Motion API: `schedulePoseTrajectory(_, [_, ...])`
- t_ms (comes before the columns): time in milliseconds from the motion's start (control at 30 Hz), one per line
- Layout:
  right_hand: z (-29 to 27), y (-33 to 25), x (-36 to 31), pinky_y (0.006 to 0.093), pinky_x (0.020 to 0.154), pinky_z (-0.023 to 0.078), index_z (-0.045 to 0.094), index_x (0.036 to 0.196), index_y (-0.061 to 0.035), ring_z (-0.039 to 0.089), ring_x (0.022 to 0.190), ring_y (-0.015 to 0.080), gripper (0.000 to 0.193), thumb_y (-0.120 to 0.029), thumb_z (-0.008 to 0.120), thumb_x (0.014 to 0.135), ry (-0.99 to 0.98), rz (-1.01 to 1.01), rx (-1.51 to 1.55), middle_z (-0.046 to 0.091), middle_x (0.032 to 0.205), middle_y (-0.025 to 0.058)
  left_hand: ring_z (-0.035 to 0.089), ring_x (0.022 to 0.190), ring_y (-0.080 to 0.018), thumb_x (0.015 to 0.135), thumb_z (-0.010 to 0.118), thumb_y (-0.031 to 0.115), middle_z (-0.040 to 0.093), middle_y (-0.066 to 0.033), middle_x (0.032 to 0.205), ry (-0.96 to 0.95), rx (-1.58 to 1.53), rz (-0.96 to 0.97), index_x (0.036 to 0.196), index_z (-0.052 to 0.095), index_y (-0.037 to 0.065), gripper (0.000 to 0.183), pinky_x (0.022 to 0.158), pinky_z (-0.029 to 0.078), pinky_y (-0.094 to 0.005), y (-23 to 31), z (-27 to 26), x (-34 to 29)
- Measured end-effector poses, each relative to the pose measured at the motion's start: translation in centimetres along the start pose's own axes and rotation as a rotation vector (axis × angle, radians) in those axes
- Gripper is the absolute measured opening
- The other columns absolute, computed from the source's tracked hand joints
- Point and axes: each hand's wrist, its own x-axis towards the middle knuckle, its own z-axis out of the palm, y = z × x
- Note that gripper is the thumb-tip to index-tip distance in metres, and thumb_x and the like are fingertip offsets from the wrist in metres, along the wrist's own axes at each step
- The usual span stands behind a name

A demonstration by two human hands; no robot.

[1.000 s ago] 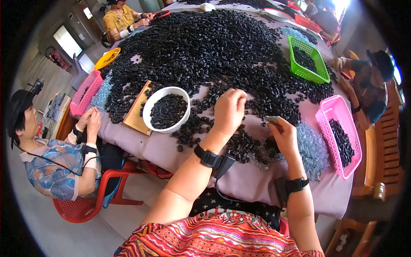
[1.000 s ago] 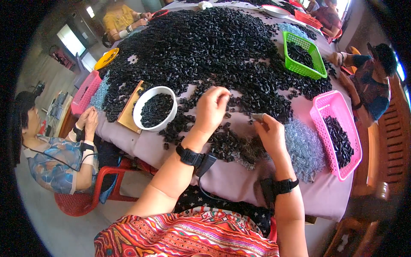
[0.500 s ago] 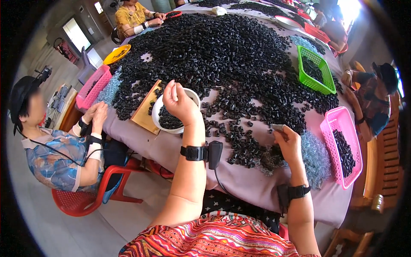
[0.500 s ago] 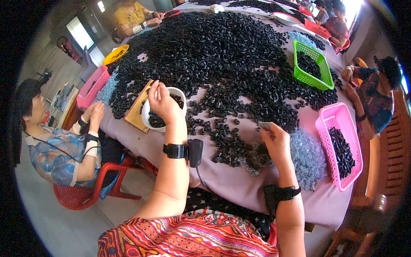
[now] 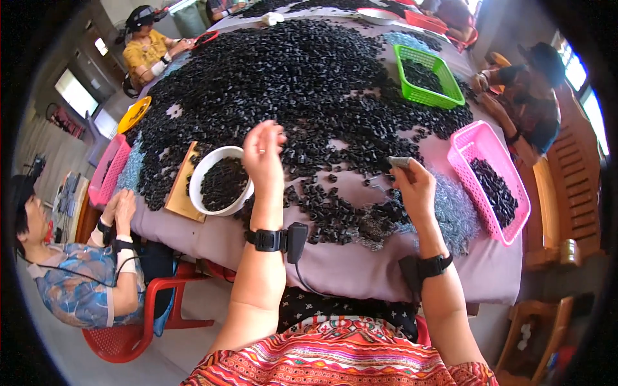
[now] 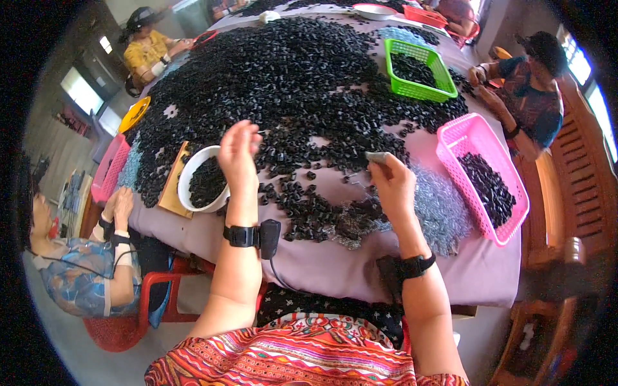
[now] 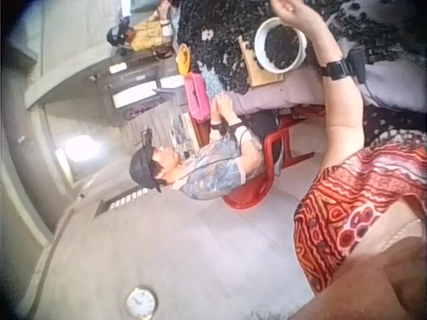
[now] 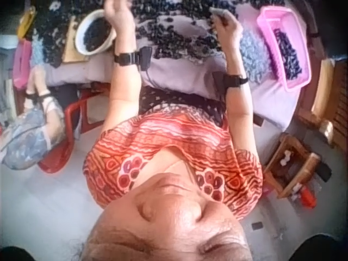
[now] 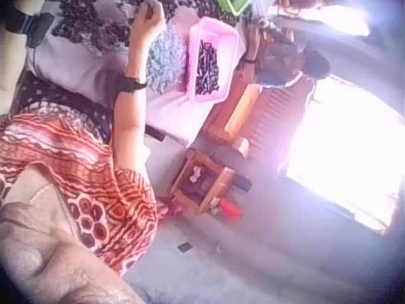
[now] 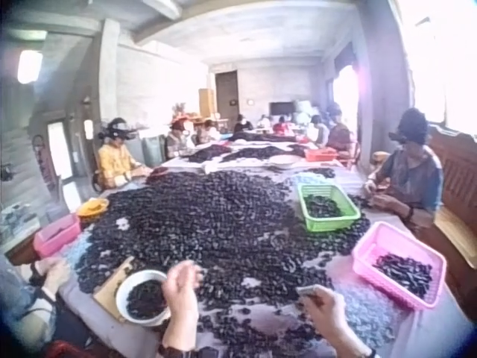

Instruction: Sorting and inspecting small black shoe manufacturing components at a shared table.

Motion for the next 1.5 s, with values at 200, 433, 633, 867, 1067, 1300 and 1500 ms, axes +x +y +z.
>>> schedulePoseTrajectory(200, [-0.1,-0.7,-0.3,0.0328,0.067,0.051,0.066,0.096,-0.0014,0.064,0.073,0.0221,0.012,-0.006,0.066,0.085,-0.113,-0.099,-0.176,0.066,0.086,0.0128,0.061,0.069,-0.0077,0.09,0.065,0.007,0.069,-0.0029,0.08,-0.667,0.4,-0.047,0.094,0.069,0.0,0.009,0.064,0.051,-0.0242,-0.4,3.8,-4.8])
schedulePoseTrajectory(433, [0.5,-0.2,-0.8,0.0418,0.073,0.051,0.063,0.093,-0.004,0.062,0.085,0.0345,0.016,-0.005,0.066,0.077,-0.225,-0.277,-0.437,0.061,0.086,0.0129,0.066,0.075,-0.0266,0.086,0.065,0.009,0.067,-0.0122,0.087,-0.913,0.613,0.084,0.094,0.069,0.005,0.011,0.068,0.052,-0.0352,-1.5,5.9,-6.3])
schedulePoseTrajectory(633, [1.2,0.8,-0.8,0.0417,0.08,0.052,0.065,0.096,-0.0057,0.061,0.093,0.0335,0.024,-0.002,0.067,0.072,-0.252,-0.366,-0.548,0.063,0.093,0.0111,0.066,0.084,-0.0313,0.087,0.061,0.007,0.064,-0.0117,0.093,-0.945,0.967,0.273,0.103,0.07,0.009,0.018,0.075,0.053,-0.0387,-2.0,6.9,-7.0])
schedulePoseTrajectory(867, [0.8,0.9,-0.9,0.0423,0.077,0.052,0.063,0.091,-0.0051,0.062,0.09,0.0342,0.017,-0.002,0.063,0.074,-0.244,-0.324,-0.556,0.061,0.089,0.0129,0.064,0.085,-0.0345,0.085,0.063,0.012,0.062,-0.0111,0.093,-0.94,1.046,0.281,0.092,0.066,0.01,0.007,0.072,0.052,-0.0436,-2.9,7.9,-6.5])
schedulePoseTrajectory(1067, [0.4,0.9,-0.5,0.0437,0.076,0.052,0.065,0.095,-0.0024,0.063,0.085,0.038,0.019,-0.003,0.061,0.076,-0.172,-0.198,-0.319,0.062,0.091,0.0169,0.064,0.083,-0.0342,0.085,0.064,0.011,0.062,-0.0111,0.092,-0.911,1.128,0.349,0.092,0.062,0.009,0.008,0.071,0.052,-0.0426,-3.2,7.3,-6.6])
schedulePoseTrajectory(1300, [0.3,1.6,-0.1,0.0446,0.077,0.052,0.066,0.096,-0.0016,0.062,0.089,0.0399,0.019,-0.005,0.059,0.078,-0.158,-0.211,-0.265,0.062,0.093,0.0189,0.066,0.08,-0.0282,0.08,0.07,0.008,0.065,-0.0124,0.092,-0.816,0.997,0.289,0.095,0.065,0.006,0.016,0.073,0.053,-0.0391,-3.7,6.6,-6.4])
schedulePoseTrajectory(1500, [-0.1,1.6,-0.2,0.0457,0.079,0.051,0.066,0.095,-0.0026,0.061,0.089,0.0401,0.019,-0.005,0.058,0.078,-0.176,-0.24,-0.296,0.062,0.092,0.0187,0.065,0.084,-0.0312,0.081,0.07,0.015,0.066,-0.0127,0.093,-0.82,1.171,0.229,0.09,0.066,0.007,0.012,0.075,0.052,-0.0428,-3.5,8.0,-6.3])
